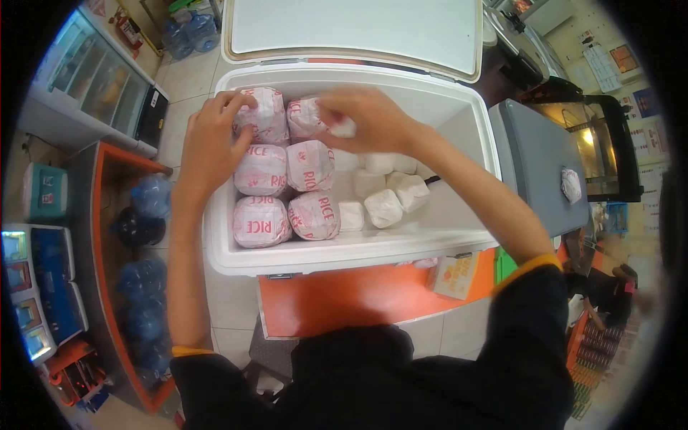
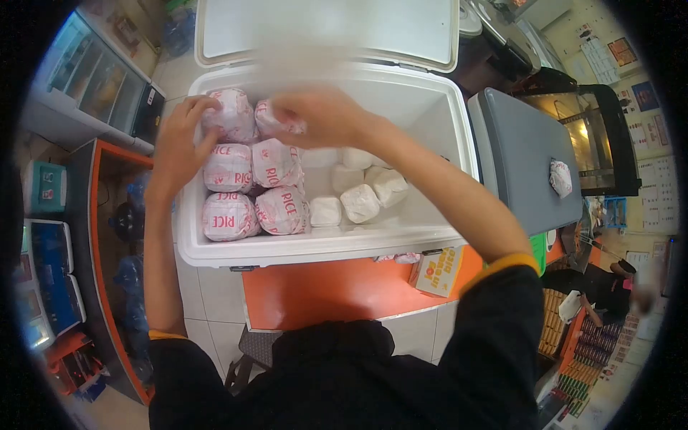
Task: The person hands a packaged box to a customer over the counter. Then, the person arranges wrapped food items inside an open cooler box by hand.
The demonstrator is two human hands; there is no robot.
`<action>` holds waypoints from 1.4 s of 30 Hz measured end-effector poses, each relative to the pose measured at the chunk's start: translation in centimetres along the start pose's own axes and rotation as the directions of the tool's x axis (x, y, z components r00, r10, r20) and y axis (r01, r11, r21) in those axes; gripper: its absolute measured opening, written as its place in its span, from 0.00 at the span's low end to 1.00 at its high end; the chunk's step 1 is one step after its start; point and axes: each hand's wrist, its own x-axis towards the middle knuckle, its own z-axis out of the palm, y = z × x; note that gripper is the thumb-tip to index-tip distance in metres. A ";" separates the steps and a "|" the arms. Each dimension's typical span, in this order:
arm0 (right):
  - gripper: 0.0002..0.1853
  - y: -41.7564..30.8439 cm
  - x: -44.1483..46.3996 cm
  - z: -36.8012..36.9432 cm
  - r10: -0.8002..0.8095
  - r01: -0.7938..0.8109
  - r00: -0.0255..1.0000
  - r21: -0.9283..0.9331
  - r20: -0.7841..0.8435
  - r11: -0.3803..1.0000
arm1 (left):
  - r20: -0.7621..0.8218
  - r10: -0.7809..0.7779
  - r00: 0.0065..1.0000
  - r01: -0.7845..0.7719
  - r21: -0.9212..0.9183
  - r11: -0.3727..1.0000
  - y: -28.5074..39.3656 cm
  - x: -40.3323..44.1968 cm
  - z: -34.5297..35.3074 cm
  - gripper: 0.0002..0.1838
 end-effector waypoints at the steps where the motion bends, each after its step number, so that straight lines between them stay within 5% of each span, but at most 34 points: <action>1: 0.20 1.6 -1.4 1.1 0.044 -0.042 0.974 -0.012 0.222 0.999 | 0.000 0.001 1.000 -0.001 -0.001 1.000 0.2 -0.2 0.0 0.16; 2: 0.22 3.9 -3.0 3.4 0.088 -0.080 0.899 -0.037 0.430 0.996 | -0.005 -0.031 1.000 0.031 -0.013 0.999 0.6 -0.3 -0.1 0.16; 4: 0.30 7.7 -7.9 9.2 0.083 -0.025 0.819 -0.109 0.568 0.994 | -0.011 -0.050 0.999 0.050 -0.029 0.998 1.2 -0.2 0.2 0.16; 7: 0.38 8.5 -11.9 14.8 0.120 0.054 0.782 -0.259 0.611 0.964 | -0.047 -0.048 0.998 0.048 -0.010 0.999 1.6 -0.1 0.9 0.16; 10: 0.46 8.4 -11.8 17.0 0.185 -0.017 0.746 -0.260 0.640 0.965 | -0.046 -0.081 0.996 0.078 -0.066 0.995 1.8 0.0 1.2 0.16; 12: 0.42 8.0 -9.2 15.1 0.256 -0.248 0.547 -0.138 0.797 0.959 | -0.068 -0.074 0.995 0.068 -0.081 0.994 1.7 0.0 1.4 0.17; 15: 0.32 6.9 -7.7 14.4 0.389 -0.411 0.848 -0.017 0.359 0.912 | -0.052 -0.072 0.996 0.068 -0.074 0.995 1.5 0.1 1.5 0.18; 16: 0.29 6.1 -7.0 14.0 0.432 -0.439 0.890 0.016 0.148 0.898 | -0.046 -0.075 0.996 0.071 -0.078 0.994 1.5 0.2 1.5 0.18; 17: 0.29 6.8 -6.6 15.4 0.432 -0.439 0.888 0.017 0.156 0.898 | -0.047 -0.075 0.996 0.072 -0.072 0.995 1.5 0.1 1.5 0.18; 19: 0.29 9.6 -6.2 20.1 -0.028 -0.049 0.954 -0.245 -0.300 0.968 | -0.046 -0.070 0.996 0.067 -0.066 0.996 1.5 0.2 1.6 0.18; 22: 0.27 10.5 -6.3 23.3 0.064 -0.077 0.995 -0.204 -0.073 0.976 | -0.051 -0.080 0.996 0.077 -0.057 0.995 1.7 0.2 1.5 0.18; 26: 0.26 10.8 -5.2 20.6 0.137 -0.137 0.991 -0.067 -0.009 0.988 | -0.031 -0.084 0.996 0.082 -0.052 0.995 1.7 0.2 1.4 0.17; 30: 0.27 10.5 -6.5 17.1 0.046 -0.011 0.991 -0.268 0.123 0.963 | -0.027 -0.079 0.997 0.077 -0.042 0.996 1.4 0.1 1.5 0.17; 32: 0.32 9.1 -8.0 17.7 -0.181 0.161 0.841 0.084 0.509 0.983 | -0.025 -0.076 0.997 0.075 -0.057 0.996 1.4 0.1 1.5 0.17; 41: 0.36 7.9 -9.5 22.3 -0.138 0.094 0.892 0.121 0.432 0.988 | -0.036 -0.065 0.997 0.064 -0.039 0.997 2.0 0.2 1.3 0.17; 42: 0.36 8.4 -9.9 23.3 -0.154 0.147 0.938 0.046 0.311 0.988 | -0.040 -0.067 0.997 0.065 -0.038 0.997 1.9 0.2 1.3 0.17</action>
